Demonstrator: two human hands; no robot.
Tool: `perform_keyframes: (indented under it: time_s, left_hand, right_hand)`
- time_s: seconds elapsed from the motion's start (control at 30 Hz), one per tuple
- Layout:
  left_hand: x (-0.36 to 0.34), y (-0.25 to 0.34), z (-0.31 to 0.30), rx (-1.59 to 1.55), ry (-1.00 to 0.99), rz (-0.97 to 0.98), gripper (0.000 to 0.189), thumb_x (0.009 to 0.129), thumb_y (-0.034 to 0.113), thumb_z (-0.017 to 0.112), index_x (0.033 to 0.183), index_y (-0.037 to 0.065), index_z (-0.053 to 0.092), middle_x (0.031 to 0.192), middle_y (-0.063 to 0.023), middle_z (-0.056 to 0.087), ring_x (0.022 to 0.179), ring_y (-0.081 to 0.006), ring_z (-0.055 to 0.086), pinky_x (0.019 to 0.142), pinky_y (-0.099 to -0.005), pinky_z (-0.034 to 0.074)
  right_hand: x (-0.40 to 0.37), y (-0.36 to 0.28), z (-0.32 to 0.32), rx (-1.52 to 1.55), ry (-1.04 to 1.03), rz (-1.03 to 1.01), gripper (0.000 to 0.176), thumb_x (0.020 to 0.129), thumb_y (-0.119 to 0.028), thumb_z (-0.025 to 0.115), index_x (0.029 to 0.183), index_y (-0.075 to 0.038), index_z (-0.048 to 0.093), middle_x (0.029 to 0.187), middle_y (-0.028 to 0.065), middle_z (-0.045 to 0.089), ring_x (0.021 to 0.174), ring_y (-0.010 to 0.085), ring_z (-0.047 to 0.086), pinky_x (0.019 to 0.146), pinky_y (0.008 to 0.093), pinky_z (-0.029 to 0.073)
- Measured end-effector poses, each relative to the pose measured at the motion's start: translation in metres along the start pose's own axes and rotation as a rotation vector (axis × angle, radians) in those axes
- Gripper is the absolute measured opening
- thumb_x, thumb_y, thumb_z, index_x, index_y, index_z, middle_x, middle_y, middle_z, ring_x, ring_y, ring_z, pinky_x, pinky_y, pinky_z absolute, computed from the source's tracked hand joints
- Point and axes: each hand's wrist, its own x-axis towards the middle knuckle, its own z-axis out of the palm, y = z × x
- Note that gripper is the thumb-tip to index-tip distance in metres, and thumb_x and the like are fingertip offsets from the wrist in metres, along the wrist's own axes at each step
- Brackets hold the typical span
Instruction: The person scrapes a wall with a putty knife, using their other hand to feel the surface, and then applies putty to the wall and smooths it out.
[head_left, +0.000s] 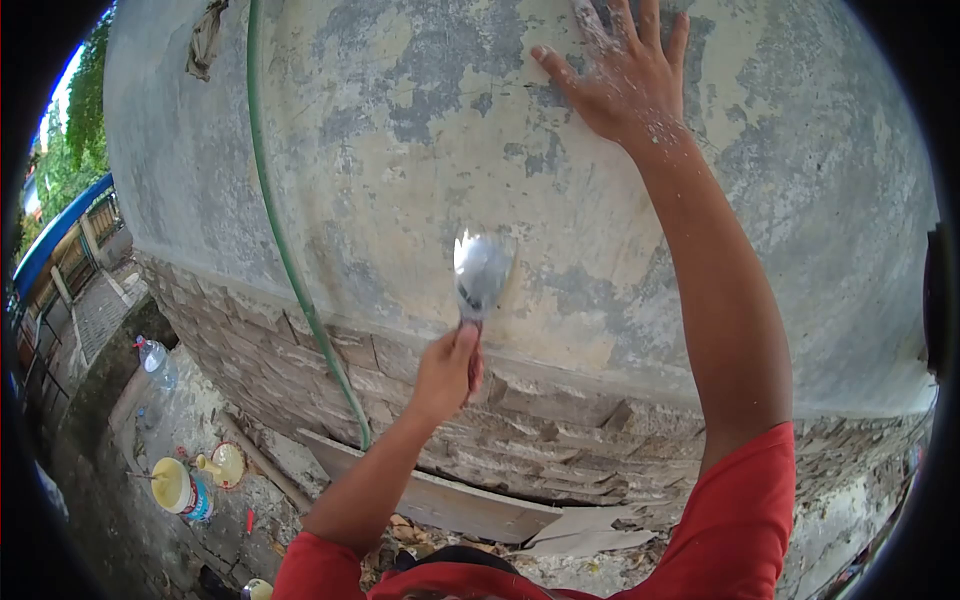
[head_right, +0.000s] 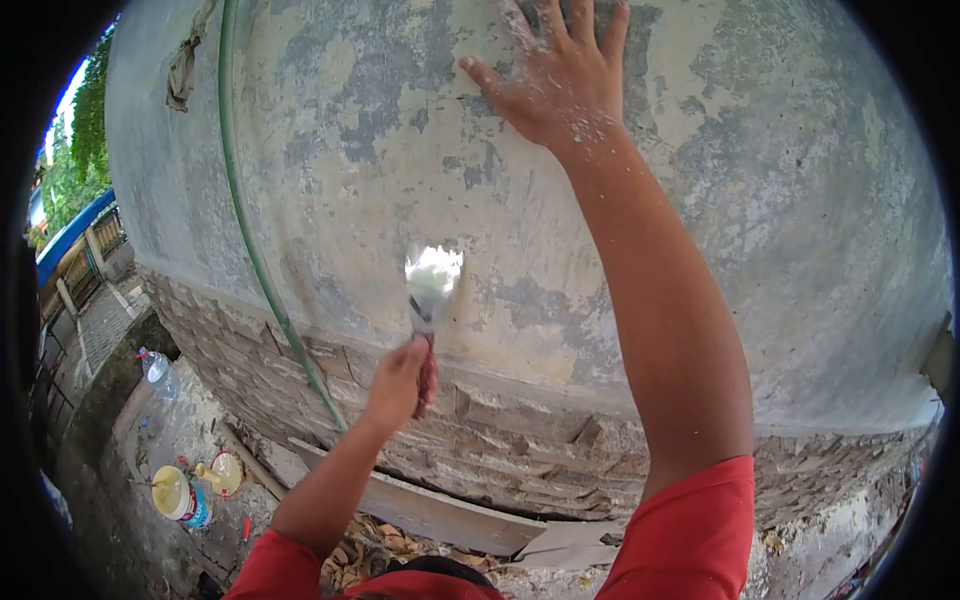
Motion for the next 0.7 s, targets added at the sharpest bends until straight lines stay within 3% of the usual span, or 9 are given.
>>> perform_keyframes:
  time_s: [0.1, 0.23, 0.3, 0.4, 0.47, 0.57, 0.63, 0.67, 0.7]
  left_hand:
    - [0.03, 0.086, -0.004, -0.144, 0.138, 0.215, 0.046, 0.098, 0.045, 0.046, 0.077, 0.004, 0.052, 0.059, -0.0036, 0.051, 0.046, -0.0142, 0.05, 0.045, -0.0272, 0.042]
    - [0.028, 0.055, -0.025, -0.075, 0.094, 0.19, 0.048, 0.098, 0.047, 0.045, 0.077, 0.004, 0.052, 0.058, -0.0037, 0.05, 0.045, -0.0146, 0.05, 0.044, -0.0277, 0.041]
    - [-0.003, 0.008, -0.036, -0.049, 0.055, -0.037, 0.052, 0.098, 0.049, 0.043, 0.073, 0.005, 0.051, 0.057, -0.0025, 0.05, 0.046, -0.0129, 0.05, 0.046, -0.0271, 0.041]
    - [0.009, 0.053, -0.047, 0.057, 0.206, -0.004, 0.047, 0.098, 0.048, 0.046, 0.076, 0.006, 0.051, 0.059, -0.0032, 0.05, 0.046, -0.0142, 0.05, 0.044, -0.0277, 0.04]
    - [0.029, 0.106, -0.045, -0.047, 0.157, 0.107, 0.048, 0.097, 0.05, 0.046, 0.076, 0.007, 0.051, 0.058, -0.0024, 0.049, 0.047, -0.0128, 0.048, 0.044, -0.0269, 0.04]
    - [0.029, 0.099, -0.045, 0.01, 0.163, 0.109, 0.049, 0.097, 0.052, 0.045, 0.076, 0.007, 0.051, 0.058, -0.0022, 0.048, 0.045, -0.0123, 0.047, 0.044, -0.0266, 0.039]
    - [0.009, 0.044, -0.052, 0.152, 0.144, -0.008, 0.049, 0.098, 0.049, 0.043, 0.076, 0.006, 0.052, 0.057, -0.0024, 0.049, 0.045, -0.0133, 0.048, 0.043, -0.0277, 0.04]
    - [-0.009, 0.025, -0.05, 0.142, 0.134, -0.075, 0.049, 0.099, 0.046, 0.042, 0.076, 0.005, 0.053, 0.058, -0.0026, 0.051, 0.043, -0.0141, 0.049, 0.042, -0.0285, 0.04]
    - [-0.014, 0.011, -0.05, 0.019, 0.167, -0.119, 0.048, 0.1, 0.045, 0.041, 0.076, 0.005, 0.054, 0.058, -0.0024, 0.052, 0.042, -0.0141, 0.048, 0.041, -0.0287, 0.04]
  right_hand:
    - [0.011, -0.012, 0.002, -0.073, -0.059, 0.073, 0.077, 0.09, -0.061, 0.041, 0.151, -0.019, 0.019, 0.159, 0.0076, 0.004, 0.146, 0.0313, -0.001, 0.118, 0.0512, -0.001]
    - [0.009, -0.007, 0.017, -0.078, 0.109, 0.019, 0.079, 0.09, -0.064, 0.038, 0.152, -0.019, 0.017, 0.16, 0.0052, 0.004, 0.146, 0.0295, -0.001, 0.118, 0.0509, -0.001]
    - [0.007, -0.009, 0.01, -0.074, 0.1, 0.036, 0.08, 0.09, -0.064, 0.038, 0.152, -0.019, 0.017, 0.16, 0.0044, 0.004, 0.146, 0.029, -0.001, 0.118, 0.0509, -0.001]
    - [0.006, -0.017, 0.002, -0.097, -0.034, 0.071, 0.08, 0.09, -0.064, 0.039, 0.152, -0.019, 0.016, 0.159, 0.0061, 0.004, 0.146, 0.0295, -0.001, 0.118, 0.0506, -0.002]
    - [0.009, -0.018, 0.01, -0.034, 0.075, 0.05, 0.08, 0.09, -0.062, 0.04, 0.152, -0.016, 0.017, 0.159, 0.0082, 0.004, 0.146, 0.0308, -0.001, 0.118, 0.0516, -0.002]
    - [0.018, -0.037, 0.035, 0.005, 0.291, -0.051, 0.079, 0.091, -0.059, 0.042, 0.151, -0.013, 0.02, 0.159, 0.01, 0.006, 0.146, 0.032, 0.0, 0.117, 0.0529, -0.002]
    - [0.012, -0.059, 0.021, 0.023, 0.001, -0.062, 0.077, 0.091, -0.056, 0.042, 0.15, -0.011, 0.022, 0.159, 0.01, 0.007, 0.146, 0.0323, 0.001, 0.117, 0.0541, -0.002]
    - [0.012, -0.063, 0.039, 0.103, 0.13, -0.12, 0.076, 0.091, -0.056, 0.042, 0.15, -0.011, 0.023, 0.159, 0.0102, 0.009, 0.146, 0.0322, 0.001, 0.117, 0.0541, -0.001]
    - [0.009, -0.069, 0.028, 0.109, 0.058, -0.09, 0.076, 0.092, -0.055, 0.042, 0.15, -0.011, 0.023, 0.159, 0.01, 0.009, 0.146, 0.0325, 0.001, 0.117, 0.0537, -0.001]
